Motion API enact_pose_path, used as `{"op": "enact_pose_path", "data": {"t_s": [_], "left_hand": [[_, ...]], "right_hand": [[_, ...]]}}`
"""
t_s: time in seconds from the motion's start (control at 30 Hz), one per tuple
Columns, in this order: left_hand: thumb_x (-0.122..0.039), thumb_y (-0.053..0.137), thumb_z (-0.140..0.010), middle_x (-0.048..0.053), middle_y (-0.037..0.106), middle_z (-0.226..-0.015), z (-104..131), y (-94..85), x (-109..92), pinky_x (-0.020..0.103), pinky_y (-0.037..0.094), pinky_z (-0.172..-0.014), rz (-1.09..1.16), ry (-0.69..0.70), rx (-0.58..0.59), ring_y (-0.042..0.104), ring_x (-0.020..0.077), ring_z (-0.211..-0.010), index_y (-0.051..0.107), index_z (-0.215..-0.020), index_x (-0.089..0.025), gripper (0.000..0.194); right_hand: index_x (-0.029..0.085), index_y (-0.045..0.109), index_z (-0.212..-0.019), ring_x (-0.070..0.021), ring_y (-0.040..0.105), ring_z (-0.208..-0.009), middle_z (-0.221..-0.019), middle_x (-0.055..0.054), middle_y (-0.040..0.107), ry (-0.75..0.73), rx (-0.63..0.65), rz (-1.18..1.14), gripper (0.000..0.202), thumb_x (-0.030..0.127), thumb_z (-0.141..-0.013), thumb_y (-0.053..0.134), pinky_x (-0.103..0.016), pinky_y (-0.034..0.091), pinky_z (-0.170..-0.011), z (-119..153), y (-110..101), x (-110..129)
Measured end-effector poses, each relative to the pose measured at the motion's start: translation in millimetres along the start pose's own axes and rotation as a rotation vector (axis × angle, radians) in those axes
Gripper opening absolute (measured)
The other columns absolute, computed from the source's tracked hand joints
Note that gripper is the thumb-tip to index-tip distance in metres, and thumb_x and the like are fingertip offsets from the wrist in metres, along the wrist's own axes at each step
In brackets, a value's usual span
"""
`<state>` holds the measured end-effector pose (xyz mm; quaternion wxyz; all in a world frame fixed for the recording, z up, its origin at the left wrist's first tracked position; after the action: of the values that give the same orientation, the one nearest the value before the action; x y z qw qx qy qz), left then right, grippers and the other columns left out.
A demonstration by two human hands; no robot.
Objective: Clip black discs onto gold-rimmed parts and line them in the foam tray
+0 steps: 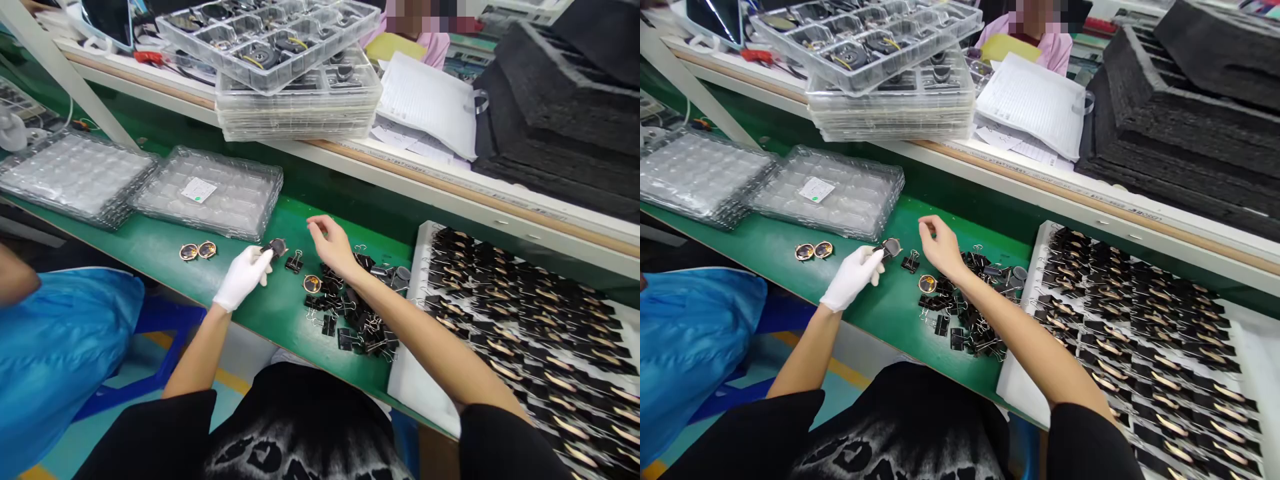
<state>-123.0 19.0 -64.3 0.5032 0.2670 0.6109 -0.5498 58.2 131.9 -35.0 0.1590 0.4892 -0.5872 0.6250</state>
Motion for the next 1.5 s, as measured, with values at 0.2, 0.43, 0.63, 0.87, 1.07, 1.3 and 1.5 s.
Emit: {"op": "enact_pose_path", "data": {"t_s": [0.2,0.43,0.63,0.87,1.07,1.3,1.5], "left_hand": [[-0.06,0.047,-0.099,-0.001,0.063,-0.052,14,-13.4,20,0.029,0.042,-0.065,-0.357,-0.138,0.041,0.065,0.0186,-0.058,0.053,-0.07,-0.024,0.047],[-0.059,0.049,-0.099,-0.001,0.062,-0.053,29,-9.6,26,0.03,0.041,-0.063,-0.41,-0.157,-0.017,0.066,0.0201,-0.058,0.05,-0.07,-0.025,0.045],[-0.057,0.051,-0.1,0.001,0.07,-0.072,47,13.2,37,0.025,0.047,-0.048,0.09,-0.326,0.076,0.064,0.0134,-0.051,0.063,-0.109,-0.018,0.042],[-0.047,0.048,-0.104,0.004,0.07,-0.081,48,30.6,33,0.021,0.052,-0.046,0.178,-0.321,0.039,0.071,0.0134,-0.058,0.061,-0.12,-0.017,0.037],[-0.045,0.043,-0.105,0.002,0.067,-0.079,46,44.6,33,0.022,0.055,-0.044,0.212,-0.347,-0.054,0.073,0.0159,-0.059,0.059,-0.123,-0.019,0.036],[-0.047,0.043,-0.106,0.004,0.068,-0.084,52,63.7,31,0.022,0.057,-0.047,0.331,-0.387,-0.126,0.074,0.0154,-0.062,0.05,-0.138,-0.018,0.044],[-0.046,0.046,-0.105,0.003,0.07,-0.086,56,72.6,34,0.025,0.058,-0.048,0.341,-0.395,-0.166,0.073,0.0157,-0.059,0.049,-0.137,-0.021,0.041]], "right_hand": [[0.018,0.063,-0.134,-0.0306,0.047,-0.141,-0.145,-0.015,0.062,-0.134,0.231,0.274,0.037,0.025,-0.104,0.042,-0.053,0.03,-0.121,-50,56,2],[0.015,0.043,-0.156,-0.0354,0.014,-0.162,-0.172,-0.021,0.026,-0.017,0.263,0.454,0.052,0.03,-0.108,0.033,-0.064,0.013,-0.127,-56,84,-26],[0.014,0.04,-0.159,-0.0351,0.01,-0.163,-0.174,-0.02,0.02,0.066,0.173,0.523,0.053,0.027,-0.108,0.031,-0.062,0.009,-0.129,-56,86,-41],[0.011,0.042,-0.157,-0.0334,0.019,-0.161,-0.169,-0.021,0.033,0.006,0.089,0.567,0.054,0.022,-0.105,0.031,-0.059,0.011,-0.129,-61,88,-51],[0.012,0.044,-0.156,-0.0336,0.021,-0.159,-0.166,-0.019,0.038,-0.012,0.076,0.599,0.057,0.016,-0.1,0.034,-0.059,0.01,-0.129,-62,86,-56],[0.015,0.046,-0.155,-0.0343,0.022,-0.158,-0.162,-0.019,0.041,-0.029,0.051,0.611,0.062,0.012,-0.093,0.037,-0.063,0.009,-0.127,-62,86,-59],[0.016,0.046,-0.154,-0.0349,0.024,-0.157,-0.159,-0.02,0.043,-0.038,0.049,0.644,0.062,0.011,-0.093,0.038,-0.066,0.007,-0.126,-61,84,-60]]}}
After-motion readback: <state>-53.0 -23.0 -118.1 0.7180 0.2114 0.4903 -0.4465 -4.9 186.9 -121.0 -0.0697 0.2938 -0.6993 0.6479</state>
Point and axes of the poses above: each hand's wrist, its own z-axis away from the middle knuckle, its own y-axis out of the palm, x = y × z, the point moved 4 cm from there along -z, towards the middle knuckle
